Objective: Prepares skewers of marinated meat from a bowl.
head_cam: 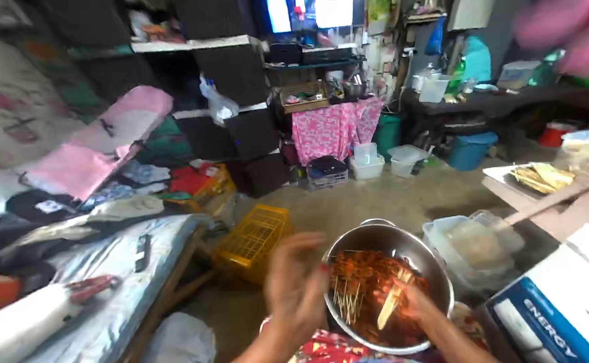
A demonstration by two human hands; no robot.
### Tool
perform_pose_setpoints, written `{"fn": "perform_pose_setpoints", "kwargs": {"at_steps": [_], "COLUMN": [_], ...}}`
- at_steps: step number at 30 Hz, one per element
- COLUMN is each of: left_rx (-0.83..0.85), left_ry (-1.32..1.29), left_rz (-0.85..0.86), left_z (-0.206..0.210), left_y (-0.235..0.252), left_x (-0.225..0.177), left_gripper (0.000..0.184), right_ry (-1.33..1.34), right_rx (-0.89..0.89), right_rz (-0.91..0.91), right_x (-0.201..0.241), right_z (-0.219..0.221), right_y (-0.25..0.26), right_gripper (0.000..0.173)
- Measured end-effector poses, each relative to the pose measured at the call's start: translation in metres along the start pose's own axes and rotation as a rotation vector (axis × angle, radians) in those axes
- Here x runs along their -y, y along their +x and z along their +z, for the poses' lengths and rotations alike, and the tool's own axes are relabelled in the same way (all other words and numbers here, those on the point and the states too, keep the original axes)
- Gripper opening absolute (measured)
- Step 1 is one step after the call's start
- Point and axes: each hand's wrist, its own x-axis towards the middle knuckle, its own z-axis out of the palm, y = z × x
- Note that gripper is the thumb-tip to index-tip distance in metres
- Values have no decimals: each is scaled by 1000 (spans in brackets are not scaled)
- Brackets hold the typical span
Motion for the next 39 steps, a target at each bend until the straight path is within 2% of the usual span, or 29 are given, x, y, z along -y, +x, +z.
{"fn": "perform_pose_setpoints", "kwargs": {"at_steps": [3, 5, 8, 12, 14, 19, 20, 23, 25, 27, 32, 39], "left_rx": [622, 799, 802, 633, 587, 465, 410, 256, 221, 194, 210, 173], "left_ry": [189, 145, -9, -403, -514, -552, -544, -405, -266, -208, -148, -125], "left_rz": [-683, -936, -1159, -1368, -1381, -1329, -1326, -1222, -1105, -1048, -1036, -1029], "left_z": [59, 91, 117, 124, 118, 113, 114, 112, 109, 110, 112, 115], "left_y": [-28, -67, -113, -133, -132, -137, -140, -147, -150, -154, -157, -155], "left_x": [81, 123, 148, 156, 159, 169, 169, 170, 174, 178, 185, 187], "left_gripper": [39, 48, 51, 33, 28, 17, 16, 11, 10, 13, 16, 12], "right_ry": [-10, -61, -99, -150, -190, -300, -353, -518, -607, -803, -1450, -1769], "right_rx": [25, -23, 8, 154, 235, 369, 326, 27, -209, -335, -192, -60], "right_rz": [-100, -122, -146, -159, -151, -161, -181, -289, -373, -363, -170, -119], "right_x": [7, 13, 16, 15, 12, 8, 11, 25, 31, 32, 26, 10], "right_z": [13, 23, 27, 25, 24, 25, 23, 5, -15, -28, -16, 4], "right_y": [-17, -25, -18, -6, -2, 2, 2, 8, 18, 20, 28, 45], "right_gripper": [33, 30, 31, 31, 30, 30, 34, 43, 36, 29, 24, 40]}}
